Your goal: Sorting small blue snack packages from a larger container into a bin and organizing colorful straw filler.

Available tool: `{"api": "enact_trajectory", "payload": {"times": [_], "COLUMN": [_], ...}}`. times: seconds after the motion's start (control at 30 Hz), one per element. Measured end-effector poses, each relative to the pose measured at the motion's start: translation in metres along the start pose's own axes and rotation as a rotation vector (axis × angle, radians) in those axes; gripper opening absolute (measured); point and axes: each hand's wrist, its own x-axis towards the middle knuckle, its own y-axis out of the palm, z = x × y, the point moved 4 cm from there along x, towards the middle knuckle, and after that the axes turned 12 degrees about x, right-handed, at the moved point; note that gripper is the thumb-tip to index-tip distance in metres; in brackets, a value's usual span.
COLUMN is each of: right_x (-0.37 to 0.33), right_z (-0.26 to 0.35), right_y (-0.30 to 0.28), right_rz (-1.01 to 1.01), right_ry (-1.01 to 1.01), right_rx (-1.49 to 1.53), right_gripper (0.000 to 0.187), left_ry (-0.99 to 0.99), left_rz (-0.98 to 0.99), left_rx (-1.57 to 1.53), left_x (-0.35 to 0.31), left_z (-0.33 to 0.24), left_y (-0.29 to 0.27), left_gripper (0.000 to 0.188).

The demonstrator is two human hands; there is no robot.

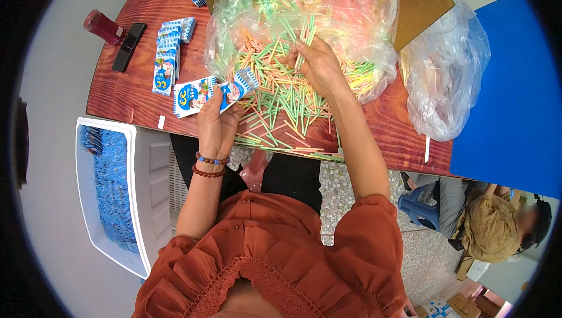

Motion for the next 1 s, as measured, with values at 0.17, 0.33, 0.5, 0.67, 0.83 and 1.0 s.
{"api": "enact_trajectory", "payload": {"times": [0.17,0.33,0.5,0.67,0.83,1.0], "right_x": [-0.001,-0.004,-0.022,-0.03,-0.03,-0.032], "right_z": [-0.008,-0.006,0.01,0.006,-0.014,-0.017], "right_y": [0.015,0.035,0.084,0.107,0.109,0.116], "right_rz": [0.07,0.084,0.107,0.048,0.068,0.079], "right_ry": [0.068,-0.069,-0.328,-0.406,-0.483,-0.531], "right_rx": [0.395,0.424,0.272,0.076,-0.14,-0.247], "right_gripper": [0.019,0.014,0.017,0.021,0.026,0.03], "left_ry": [-0.023,-0.022,0.011,0.01,0.042,0.036], "left_rz": [-0.019,-0.029,-0.039,0.004,0.058,0.048], "left_rx": [-0.016,0.006,0.002,-0.039,-0.086,-0.126], "left_x": [0.006,0.007,0.008,0.007,0.009,0.013], "left_z": [0.007,0.008,0.009,0.008,0.006,0.007], "left_y": [-0.001,0.006,0.01,0.014,0.016,0.027], "left_gripper": [0.019,0.019,0.02,0.022,0.023,0.024]}}
